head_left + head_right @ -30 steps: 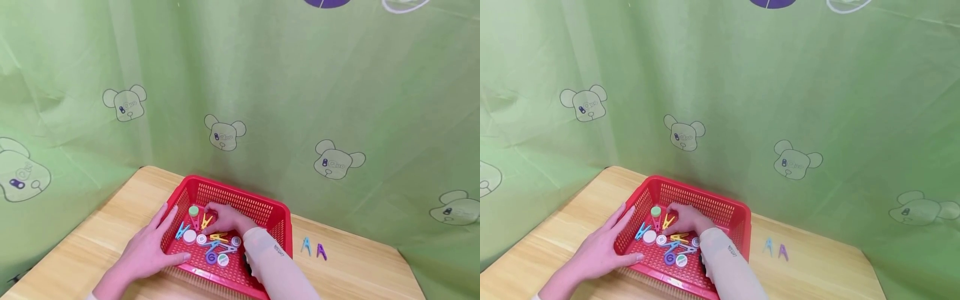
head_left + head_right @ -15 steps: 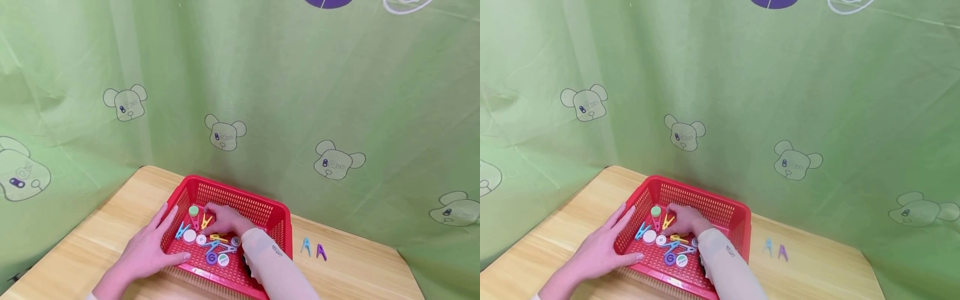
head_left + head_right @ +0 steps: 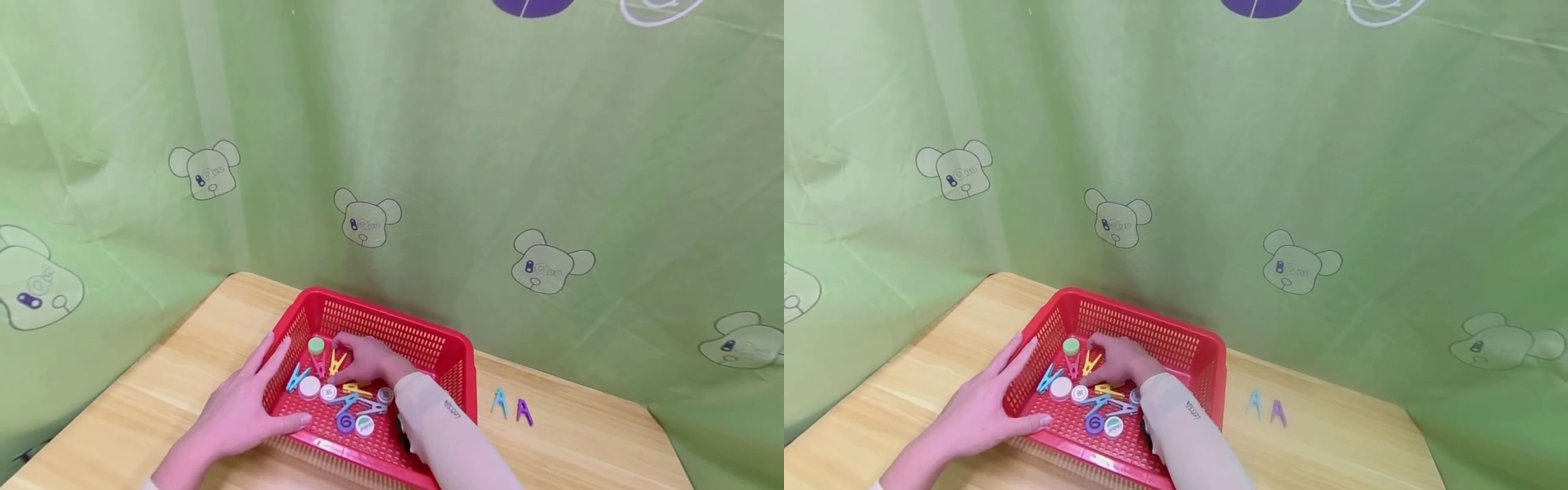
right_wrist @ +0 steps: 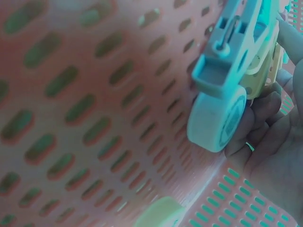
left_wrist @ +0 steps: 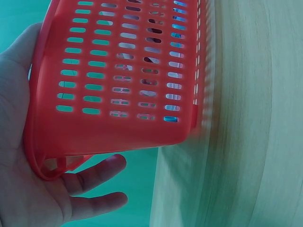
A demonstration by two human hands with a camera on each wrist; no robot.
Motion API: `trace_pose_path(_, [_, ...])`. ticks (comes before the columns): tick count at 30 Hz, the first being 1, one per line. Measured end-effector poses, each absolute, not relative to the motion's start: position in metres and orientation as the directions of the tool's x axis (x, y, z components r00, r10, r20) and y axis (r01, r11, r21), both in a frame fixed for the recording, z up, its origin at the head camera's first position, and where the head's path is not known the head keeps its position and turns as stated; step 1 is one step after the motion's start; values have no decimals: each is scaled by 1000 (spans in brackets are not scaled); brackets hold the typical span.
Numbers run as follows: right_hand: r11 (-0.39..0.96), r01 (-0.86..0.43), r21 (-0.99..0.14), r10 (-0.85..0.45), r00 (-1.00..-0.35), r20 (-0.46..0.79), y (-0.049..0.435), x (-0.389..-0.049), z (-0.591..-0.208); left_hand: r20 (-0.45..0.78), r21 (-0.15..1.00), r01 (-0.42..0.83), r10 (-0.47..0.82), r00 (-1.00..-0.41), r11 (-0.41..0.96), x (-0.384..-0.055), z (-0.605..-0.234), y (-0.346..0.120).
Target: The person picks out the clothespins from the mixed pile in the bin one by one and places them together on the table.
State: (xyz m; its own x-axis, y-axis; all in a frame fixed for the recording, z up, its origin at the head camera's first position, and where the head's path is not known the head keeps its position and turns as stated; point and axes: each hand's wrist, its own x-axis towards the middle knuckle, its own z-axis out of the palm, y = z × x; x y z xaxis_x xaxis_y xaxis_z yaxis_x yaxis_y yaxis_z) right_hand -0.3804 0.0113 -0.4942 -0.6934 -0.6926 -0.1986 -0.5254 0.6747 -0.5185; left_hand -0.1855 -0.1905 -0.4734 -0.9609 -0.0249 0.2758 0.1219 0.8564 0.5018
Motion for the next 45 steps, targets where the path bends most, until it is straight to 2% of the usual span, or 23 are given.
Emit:
trace_pose_path(12, [638,-481,-601,-707,-674,-212,15,-380,-481,269,508,116,-28,-963,853,-182,-470,-190])
trace_pose_path(20, [636,-520,-571,-719,-668,-192,19,-379,-474,247,521,103,-34,-968,847,-182,-469,-190])
trace_pose_path(27, [642,-499,-582,-711,-671,-209,25,-372,-470,236,528,96,-37,-971,843,-181,-472,-190])
trace_pose_path(31, [652,-561,-510,-717,-675,-174,30,-371,-468,238,534,98,-38,-971,840,-181,-473,-190])
trace_pose_path(36, [670,-583,-460,-706,-692,-151,43,-370,-463,239,536,104,-33,-970,838,-182,-474,-189])
trace_pose_path(45, [714,-511,-479,-642,-751,-156,67,-367,-446,264,532,123,-25,-964,838,-183,-472,-188])
